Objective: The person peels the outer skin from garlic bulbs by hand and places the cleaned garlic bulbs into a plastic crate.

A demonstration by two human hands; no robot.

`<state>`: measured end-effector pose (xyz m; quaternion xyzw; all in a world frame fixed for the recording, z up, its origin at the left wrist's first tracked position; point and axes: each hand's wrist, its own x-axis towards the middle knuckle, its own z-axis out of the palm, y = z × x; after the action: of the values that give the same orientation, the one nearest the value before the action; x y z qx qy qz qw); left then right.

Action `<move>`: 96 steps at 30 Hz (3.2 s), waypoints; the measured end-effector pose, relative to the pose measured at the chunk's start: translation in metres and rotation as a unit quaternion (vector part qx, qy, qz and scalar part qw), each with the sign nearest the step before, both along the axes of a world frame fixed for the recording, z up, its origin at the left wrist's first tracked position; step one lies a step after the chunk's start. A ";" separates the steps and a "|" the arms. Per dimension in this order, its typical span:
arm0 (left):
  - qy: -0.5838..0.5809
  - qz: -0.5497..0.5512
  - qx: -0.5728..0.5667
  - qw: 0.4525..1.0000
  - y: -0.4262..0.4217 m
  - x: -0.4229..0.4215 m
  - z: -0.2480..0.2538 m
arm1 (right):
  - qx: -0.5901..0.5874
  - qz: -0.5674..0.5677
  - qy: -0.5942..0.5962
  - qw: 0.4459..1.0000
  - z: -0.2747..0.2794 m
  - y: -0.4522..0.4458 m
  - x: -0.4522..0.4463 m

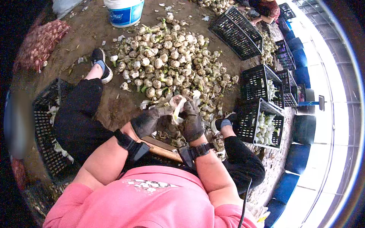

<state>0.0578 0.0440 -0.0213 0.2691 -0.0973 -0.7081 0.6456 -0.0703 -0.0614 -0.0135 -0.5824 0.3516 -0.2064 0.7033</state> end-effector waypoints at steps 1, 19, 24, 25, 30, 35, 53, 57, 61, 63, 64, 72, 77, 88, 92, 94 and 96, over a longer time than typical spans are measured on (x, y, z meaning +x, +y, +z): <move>0.037 0.036 -0.012 0.999 -0.001 -0.008 0.003 | -0.039 0.019 0.028 0.999 0.011 0.005 0.001; -0.529 0.170 0.022 0.831 0.000 -0.009 -0.048 | -0.475 0.185 0.372 0.776 0.034 0.009 0.027; -0.344 0.043 0.012 0.938 0.008 0.005 0.000 | -0.435 0.068 0.277 0.854 -0.006 -0.033 0.003; -0.275 0.015 0.014 0.961 0.008 0.004 0.002 | -0.362 0.068 0.247 0.896 -0.008 -0.039 0.000; -0.252 0.017 -0.087 0.964 0.008 -0.002 0.020 | -0.580 0.157 0.231 0.765 -0.039 -0.049 -0.018; -0.086 -0.009 -0.092 0.992 0.006 -0.009 0.002 | -0.411 0.176 0.347 0.825 -0.104 -0.021 -0.041; 0.086 -0.002 -0.064 0.994 0.000 -0.005 -0.002 | -0.321 0.029 0.283 0.904 0.014 -0.035 -0.010; 0.096 -0.017 -0.069 0.993 0.002 -0.005 0.011 | -0.481 -0.007 0.308 0.820 -0.023 -0.059 -0.037; 0.046 -0.052 0.021 0.997 -0.007 -0.003 0.010 | -0.125 0.143 -0.012 0.982 0.013 -0.019 -0.031; 0.013 -0.048 -0.025 0.998 -0.002 -0.001 -0.005 | -0.027 0.146 -0.033 0.988 0.018 -0.010 -0.024; 0.043 -0.044 -0.047 0.997 -0.002 0.003 -0.019 | -0.004 0.122 -0.036 0.992 0.017 -0.011 -0.021; -0.723 -0.058 0.061 0.686 -0.004 0.018 -0.092 | -0.115 0.030 0.053 0.991 -0.006 -0.009 -0.014; -0.339 0.102 0.000 0.935 -0.011 -0.002 -0.018 | -0.245 0.094 0.080 0.962 0.003 0.003 -0.006; -0.330 0.166 0.058 0.927 -0.008 0.005 -0.027 | -0.306 0.067 0.090 0.945 0.003 0.009 0.004; -0.332 0.155 -0.002 0.931 -0.010 0.010 -0.031 | 0.035 0.028 -0.039 0.998 0.012 0.006 0.000; -0.248 0.117 -0.011 0.962 -0.005 0.013 -0.009 | 0.242 0.017 -0.123 0.962 0.006 0.008 -0.002; -0.279 0.117 -0.061 0.951 -0.005 0.009 0.005 | 0.114 0.012 -0.078 0.990 0.008 0.013 0.001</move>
<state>0.0665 0.0386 -0.0165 0.4254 -0.2843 -0.5173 0.6860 -0.0689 -0.0483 -0.0059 -0.4848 0.3099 -0.2009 0.7928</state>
